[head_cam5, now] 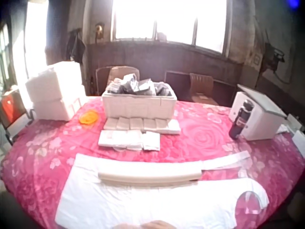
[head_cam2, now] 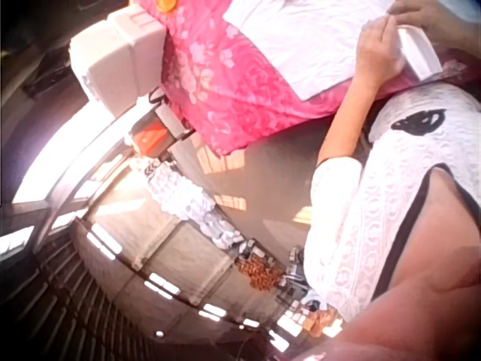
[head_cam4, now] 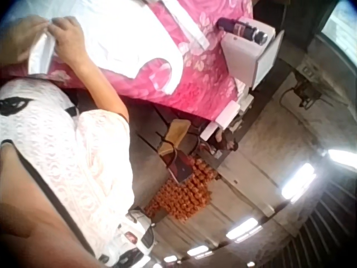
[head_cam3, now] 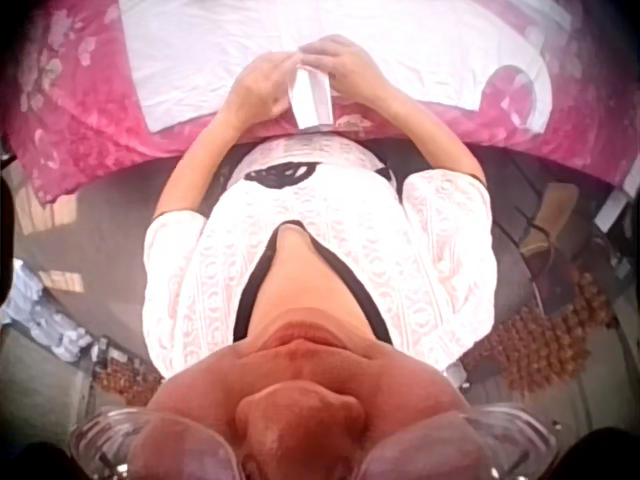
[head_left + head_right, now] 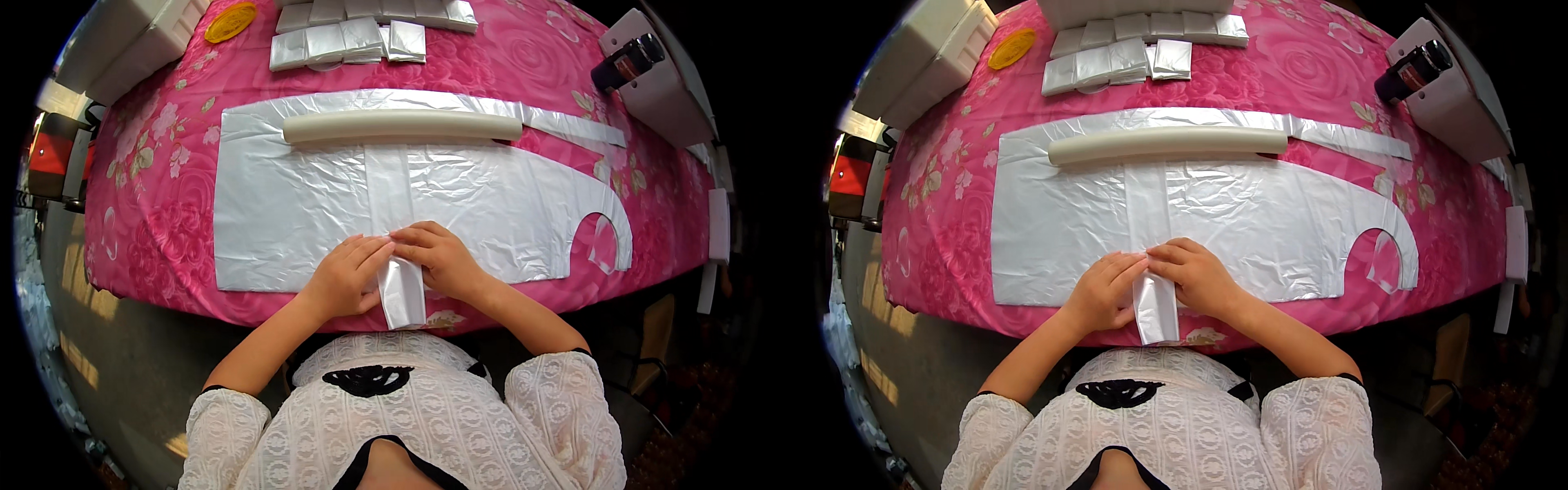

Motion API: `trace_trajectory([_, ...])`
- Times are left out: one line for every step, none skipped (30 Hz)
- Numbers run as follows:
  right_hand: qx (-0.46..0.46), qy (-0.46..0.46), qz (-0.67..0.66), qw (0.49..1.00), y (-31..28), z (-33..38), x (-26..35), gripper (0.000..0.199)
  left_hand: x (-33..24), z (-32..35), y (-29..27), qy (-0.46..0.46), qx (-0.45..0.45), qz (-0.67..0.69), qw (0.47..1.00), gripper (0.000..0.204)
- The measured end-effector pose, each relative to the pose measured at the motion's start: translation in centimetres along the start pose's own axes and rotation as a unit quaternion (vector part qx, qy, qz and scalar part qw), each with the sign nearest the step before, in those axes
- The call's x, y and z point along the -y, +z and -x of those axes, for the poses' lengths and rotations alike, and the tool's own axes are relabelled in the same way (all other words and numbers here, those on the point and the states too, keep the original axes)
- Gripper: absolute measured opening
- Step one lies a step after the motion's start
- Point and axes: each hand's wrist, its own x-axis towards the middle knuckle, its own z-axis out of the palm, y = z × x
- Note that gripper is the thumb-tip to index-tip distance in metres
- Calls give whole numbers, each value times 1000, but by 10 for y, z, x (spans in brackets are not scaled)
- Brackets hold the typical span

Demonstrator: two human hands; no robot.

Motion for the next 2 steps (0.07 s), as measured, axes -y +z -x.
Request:
trace_trajectory([-5,2,-3,1000,-1,-1,1,39,1,0,-2,-11,5,17,1000,53])
trace_trajectory([3,2,-4,1000,0,1,-2,42,6,2,2,-10,9,9,1000,58])
